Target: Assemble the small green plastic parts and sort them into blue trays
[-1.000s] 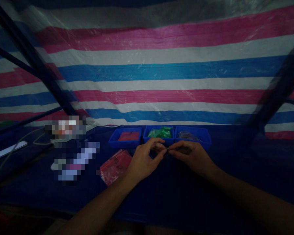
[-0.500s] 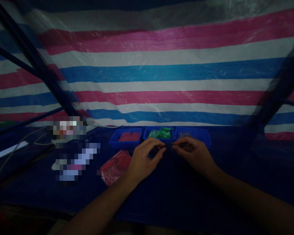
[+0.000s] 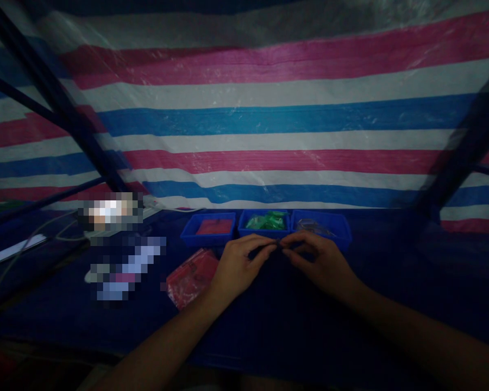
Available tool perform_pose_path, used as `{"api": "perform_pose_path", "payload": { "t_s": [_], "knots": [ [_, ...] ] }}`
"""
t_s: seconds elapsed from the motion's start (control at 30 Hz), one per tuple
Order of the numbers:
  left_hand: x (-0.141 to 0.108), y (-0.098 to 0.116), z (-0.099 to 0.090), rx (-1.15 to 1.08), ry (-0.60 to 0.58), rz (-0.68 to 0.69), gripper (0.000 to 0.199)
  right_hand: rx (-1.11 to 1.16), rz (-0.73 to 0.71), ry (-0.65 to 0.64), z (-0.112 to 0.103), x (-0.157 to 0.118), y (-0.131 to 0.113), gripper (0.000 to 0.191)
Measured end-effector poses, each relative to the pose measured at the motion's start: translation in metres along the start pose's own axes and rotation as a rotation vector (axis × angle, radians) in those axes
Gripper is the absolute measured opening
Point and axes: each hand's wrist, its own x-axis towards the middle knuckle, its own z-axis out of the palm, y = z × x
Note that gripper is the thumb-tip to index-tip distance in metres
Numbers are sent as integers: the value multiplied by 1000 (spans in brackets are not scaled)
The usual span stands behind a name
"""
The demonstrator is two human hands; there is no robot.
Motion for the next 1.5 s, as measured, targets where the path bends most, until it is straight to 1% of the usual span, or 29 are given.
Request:
{"api": "perform_pose_path", "payload": {
  "t_s": [0.07, 0.1, 0.17, 0.27, 0.4, 0.5, 0.6, 0.73, 0.83, 1.0, 1.1, 1.17, 1.27, 1.33, 1.4, 1.5],
  "knots": [
    [0, 1, -1, -2, -10, -14, 21, 16, -21, 58, -1, 2, 2, 29],
    [0, 2, -2, -13, -19, -17, 21, 30, -23, 64, -1, 2, 3, 32],
    [0, 5, -2, -40, -44, -18, 20, 54, 7, 31, -2, 2, 6, 36],
    [0, 6, -2, -55, -67, -28, 21, 69, 73, -17, -2, 1, 10, 35],
    [-1, 4, -1, -34, -56, -66, 24, 85, 97, 26, -2, 2, 13, 33],
    [-2, 2, 1, -36, -66, -120, 24, 79, 97, 47, -2, 1, 11, 31],
    [-2, 1, 2, -87, -94, -175, 28, 43, 35, 19, -1, 0, 7, 23],
    [-2, 3, 0, -118, -86, -147, 28, -60, -144, -74, -1, -2, 1, 10],
    [-1, 7, -2, -119, -77, -102, 27, -89, -233, -110, -1, -2, 0, 12],
    [-1, 11, -3, -156, -90, -87, 25, -103, -268, -146, -3, -1, 0, 15],
    [-1, 7, 1, -174, -78, -94, 23, -94, -232, -143, -3, 0, 1, 10],
    [-1, 4, 4, -166, -62, -97, 24, -84, -167, -117, -3, 0, 2, 9],
    [-2, -2, 7, -172, -39, -110, 26, -55, -53, -6, -3, 2, 4, 15],
    [-2, -3, 8, -191, -38, -121, 26, -16, -15, 50, -3, 3, 6, 23],
    [-2, -3, 8, -202, -45, -119, 24, 19, 15, 35, -3, 3, 7, 29],
    [-2, 1, 6, -197, -50, -106, 23, 32, 88, -52, -2, 2, 7, 26]
  ]
}}
